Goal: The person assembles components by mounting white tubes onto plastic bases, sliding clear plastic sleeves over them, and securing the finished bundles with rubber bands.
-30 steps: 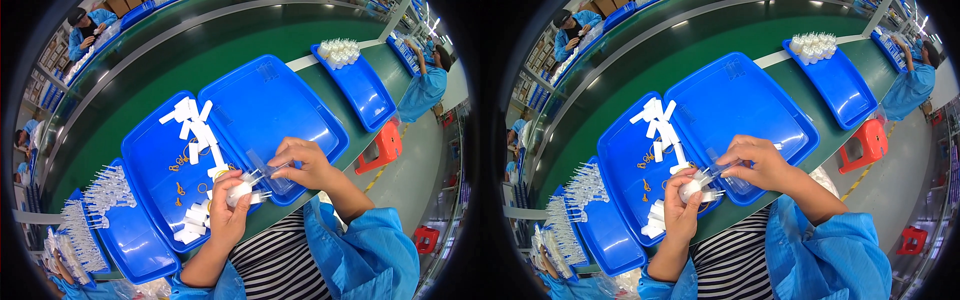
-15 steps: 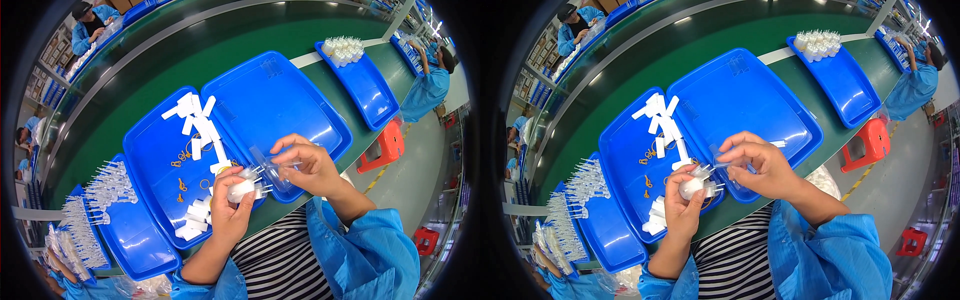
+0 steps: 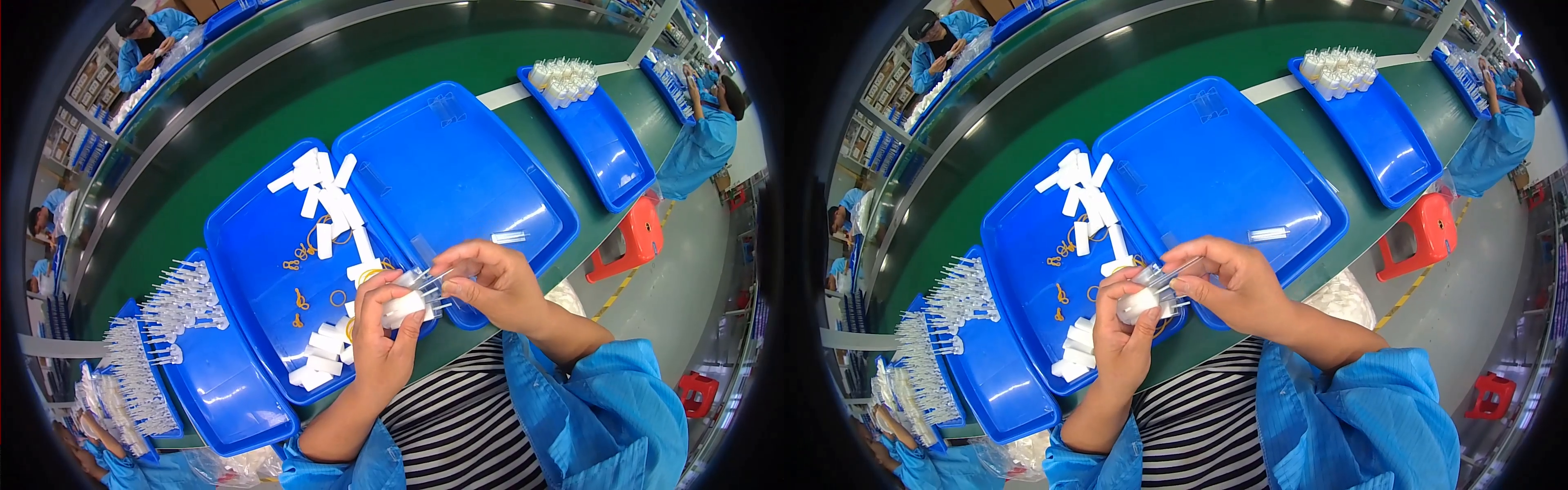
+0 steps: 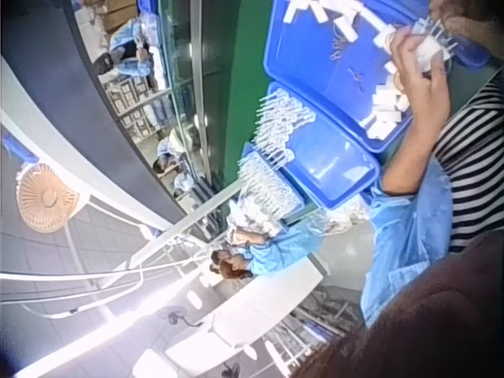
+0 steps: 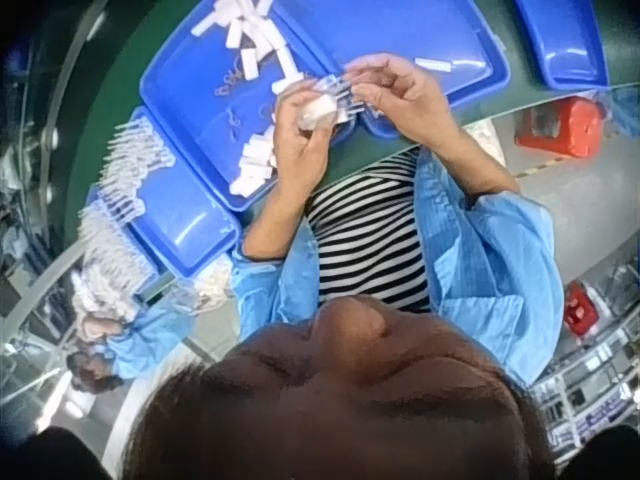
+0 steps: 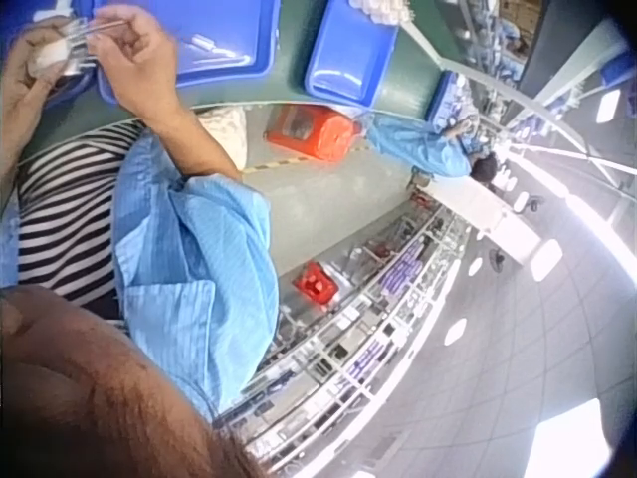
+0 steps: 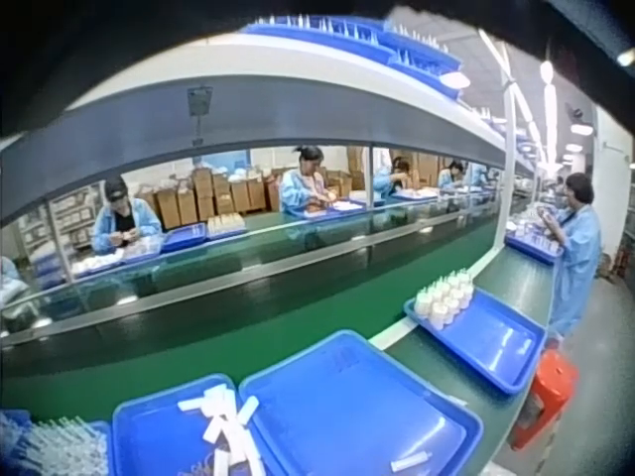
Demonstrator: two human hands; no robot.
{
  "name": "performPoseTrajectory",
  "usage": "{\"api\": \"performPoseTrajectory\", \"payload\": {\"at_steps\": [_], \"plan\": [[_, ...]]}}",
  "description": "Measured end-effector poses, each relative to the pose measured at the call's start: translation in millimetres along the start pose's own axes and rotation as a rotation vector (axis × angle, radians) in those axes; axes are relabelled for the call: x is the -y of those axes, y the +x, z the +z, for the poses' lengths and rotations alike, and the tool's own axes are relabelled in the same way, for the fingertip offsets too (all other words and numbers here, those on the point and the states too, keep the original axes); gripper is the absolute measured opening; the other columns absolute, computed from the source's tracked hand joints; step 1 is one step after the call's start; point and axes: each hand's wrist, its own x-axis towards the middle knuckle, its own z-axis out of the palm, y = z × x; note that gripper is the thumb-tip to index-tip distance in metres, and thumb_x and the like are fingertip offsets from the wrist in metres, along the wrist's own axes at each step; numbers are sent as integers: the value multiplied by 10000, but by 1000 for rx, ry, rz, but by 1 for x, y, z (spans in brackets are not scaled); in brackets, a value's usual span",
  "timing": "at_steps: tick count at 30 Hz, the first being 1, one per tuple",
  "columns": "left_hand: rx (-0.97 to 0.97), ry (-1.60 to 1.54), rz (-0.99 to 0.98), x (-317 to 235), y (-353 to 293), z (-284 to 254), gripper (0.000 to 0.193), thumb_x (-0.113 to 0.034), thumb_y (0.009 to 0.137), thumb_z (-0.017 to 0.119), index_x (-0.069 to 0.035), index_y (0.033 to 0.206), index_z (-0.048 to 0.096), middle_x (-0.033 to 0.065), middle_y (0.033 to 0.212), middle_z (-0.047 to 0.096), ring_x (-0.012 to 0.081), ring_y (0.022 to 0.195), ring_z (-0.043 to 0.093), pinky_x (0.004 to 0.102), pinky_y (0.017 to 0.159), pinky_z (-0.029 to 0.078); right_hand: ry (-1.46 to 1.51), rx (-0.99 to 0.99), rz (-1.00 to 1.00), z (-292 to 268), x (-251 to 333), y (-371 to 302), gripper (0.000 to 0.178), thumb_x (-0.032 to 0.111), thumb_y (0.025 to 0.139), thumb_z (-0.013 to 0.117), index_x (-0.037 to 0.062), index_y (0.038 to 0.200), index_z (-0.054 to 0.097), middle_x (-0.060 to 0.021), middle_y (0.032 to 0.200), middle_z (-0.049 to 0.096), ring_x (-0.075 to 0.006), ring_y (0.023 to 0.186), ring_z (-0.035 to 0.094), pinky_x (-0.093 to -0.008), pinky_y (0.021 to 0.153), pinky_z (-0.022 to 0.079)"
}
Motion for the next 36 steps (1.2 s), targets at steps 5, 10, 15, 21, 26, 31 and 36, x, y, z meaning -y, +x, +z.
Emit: {"api": "performPoseTrajectory", "payload": {"at_steps": [5, 10, 15, 21, 26, 31, 36], "plan": [[-23, -24, 6, 0, 0, 1, 238, -84, 804, 624, -36, 1010, 514, 165, 1142, 497, 289, 1039, 508, 360, 870, 405, -122, 7, -84, -3, -2, 1, 277, 16, 830, 607, -15, 1102, 568, -112, 979, 577, -119, 871, 573, -229, 741, 475], [-31, 3, 51, 1, 0, 0, 248, -97, 811, 623, -36, 1023, 508, 171, 1156, 484, 294, 1055, 490, 374, 879, 394, -151, -20, -25, -2, 0, 1, 281, 14, 802, 645, -28, 1073, 583, -107, 957, 604, -124, 824, 583, -232, 740, 478], [-1, 60, 121, 2, 1, -2, 217, -102, 837, 599, -35, 1018, 500, 170, 1167, 468, 284, 1048, 486, 364, 858, 409, 115, -101, 87, 3, -1, 1, 245, 56, 775, 685, 4, 1006, 625, -85, 907, 636, -97, 811, 605, -208, 671, 473], [-33, -35, 13, -2, -1, 1, 151, -100, 870, 557, -35, 991, 495, 166, 1169, 451, 256, 1038, 489, 322, 799, 451, -347, -156, -107, 3, -2, 0, 231, 117, 718, 744, 36, 918, 661, -57, 851, 670, -104, 748, 599, -235, 696, 432], [-32, -32, 57, 1, -1, 0, 140, -94, 876, 542, -29, 989, 492, 173, 1163, 452, 262, 1022, 500, 326, 796, 452, -245, -145, -104, 3, -2, 1, 229, 85, 695, 754, 33, 896, 658, -63, 876, 676, -119, 767, 573, -256, 725, 390], [8, -29, 15, -3, 2, -3, 134, -91, 886, 521, -27, 996, 481, 183, 1163, 446, 266, 1032, 491, 331, 811, 436, -596, -152, -407, 4, -4, -1, 232, 113, 676, 771, 62, 877, 669, -36, 828, 690, -94, 724, 555, -251, 677, 330], [5, 124, 124, -4, -1, -2, 197, -81, 893, 489, 5, 1066, 449, 212, 1195, 413, 300, 1083, 450, 376, 914, 367, -205, -115, -127, 6, -7, 1, 228, 57, 715, 738, 30, 911, 625, -88, 900, 668, -126, 805, 607, -251, 746, 436]]}}
